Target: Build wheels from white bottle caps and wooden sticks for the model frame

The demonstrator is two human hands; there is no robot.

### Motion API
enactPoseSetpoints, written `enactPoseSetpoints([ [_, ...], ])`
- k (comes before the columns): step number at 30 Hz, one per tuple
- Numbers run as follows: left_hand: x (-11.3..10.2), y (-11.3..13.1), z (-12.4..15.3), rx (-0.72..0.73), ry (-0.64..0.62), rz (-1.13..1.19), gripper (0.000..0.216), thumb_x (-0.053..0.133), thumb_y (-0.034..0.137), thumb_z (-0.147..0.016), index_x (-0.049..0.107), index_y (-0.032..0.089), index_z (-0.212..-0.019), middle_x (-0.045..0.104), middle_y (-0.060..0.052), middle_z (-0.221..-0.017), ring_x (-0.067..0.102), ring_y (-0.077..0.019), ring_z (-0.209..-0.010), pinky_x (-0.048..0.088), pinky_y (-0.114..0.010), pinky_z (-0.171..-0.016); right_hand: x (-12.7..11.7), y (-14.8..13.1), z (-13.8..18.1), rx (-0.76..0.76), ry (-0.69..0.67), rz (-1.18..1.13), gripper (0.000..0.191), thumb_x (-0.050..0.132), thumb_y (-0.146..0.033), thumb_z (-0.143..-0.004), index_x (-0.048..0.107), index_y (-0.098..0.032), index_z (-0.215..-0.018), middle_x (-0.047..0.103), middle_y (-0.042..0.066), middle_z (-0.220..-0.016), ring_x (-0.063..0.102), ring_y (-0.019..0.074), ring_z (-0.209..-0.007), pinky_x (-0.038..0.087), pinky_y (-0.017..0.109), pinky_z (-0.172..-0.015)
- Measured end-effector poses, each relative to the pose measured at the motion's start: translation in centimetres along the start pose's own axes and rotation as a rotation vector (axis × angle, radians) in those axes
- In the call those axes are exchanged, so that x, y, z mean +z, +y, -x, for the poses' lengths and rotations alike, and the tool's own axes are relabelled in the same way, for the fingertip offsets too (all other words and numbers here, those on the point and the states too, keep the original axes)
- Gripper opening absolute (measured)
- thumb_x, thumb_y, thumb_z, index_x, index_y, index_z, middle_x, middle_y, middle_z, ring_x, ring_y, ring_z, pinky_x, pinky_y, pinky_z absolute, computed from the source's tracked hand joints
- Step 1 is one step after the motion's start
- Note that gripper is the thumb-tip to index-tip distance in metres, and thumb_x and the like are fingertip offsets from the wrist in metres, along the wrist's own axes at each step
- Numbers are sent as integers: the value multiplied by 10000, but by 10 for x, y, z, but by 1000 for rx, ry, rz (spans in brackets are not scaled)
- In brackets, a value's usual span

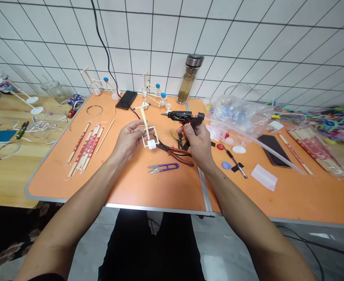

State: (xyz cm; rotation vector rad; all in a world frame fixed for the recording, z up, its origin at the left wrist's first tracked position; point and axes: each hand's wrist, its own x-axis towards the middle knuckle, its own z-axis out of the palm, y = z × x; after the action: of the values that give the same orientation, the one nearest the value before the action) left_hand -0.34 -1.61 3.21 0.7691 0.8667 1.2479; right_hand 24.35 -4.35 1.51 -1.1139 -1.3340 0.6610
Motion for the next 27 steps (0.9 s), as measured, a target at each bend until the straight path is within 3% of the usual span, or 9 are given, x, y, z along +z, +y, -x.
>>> enactPoseSetpoints([
  [10, -1, 3, 0, 11, 29, -13, 274, 853, 21, -855, 793, 129, -1100, 894, -121, -980, 907, -257, -947, 757, -355, -915, -4, 13, -8, 101, -61, -210, 627, 857, -839, -897, 723, -274, -1135, 832, 38, -1025, 676, 164, -776, 573, 314, -703],
  [16, -8, 2, -5, -7, 36, -13, 268, 854, 23, -851, 793, 135, -1087, 892, -132, -997, 898, -250, -951, 755, -349, -899, -3, 20, -9, 90, -102, -249, 680, 896, -827, -869, 743, -281, -1244, 869, 77, -1144, 801, 237, -981, 667, 426, -941],
  [21, -12, 1, -9, -10, 65, -16, 237, 822, 4, -856, 775, 134, -1048, 883, -135, -974, 890, -232, -891, 734, -284, -780, -6, 25, -9, 30, -176, -238, 566, 869, -759, -947, 804, -285, -1251, 874, 86, -1258, 814, 279, -1203, 620, 497, -1146],
  [27, -14, -1, -9, -13, 71, -29, 252, 864, 50, -856, 773, 144, -1072, 888, -143, -1022, 898, -255, -961, 762, -347, -865, -8, 29, -10, -3, -211, -189, 564, 844, -789, -952, 853, -273, -1181, 879, 77, -1228, 807, 311, -1227, 621, 506, -1146],
])
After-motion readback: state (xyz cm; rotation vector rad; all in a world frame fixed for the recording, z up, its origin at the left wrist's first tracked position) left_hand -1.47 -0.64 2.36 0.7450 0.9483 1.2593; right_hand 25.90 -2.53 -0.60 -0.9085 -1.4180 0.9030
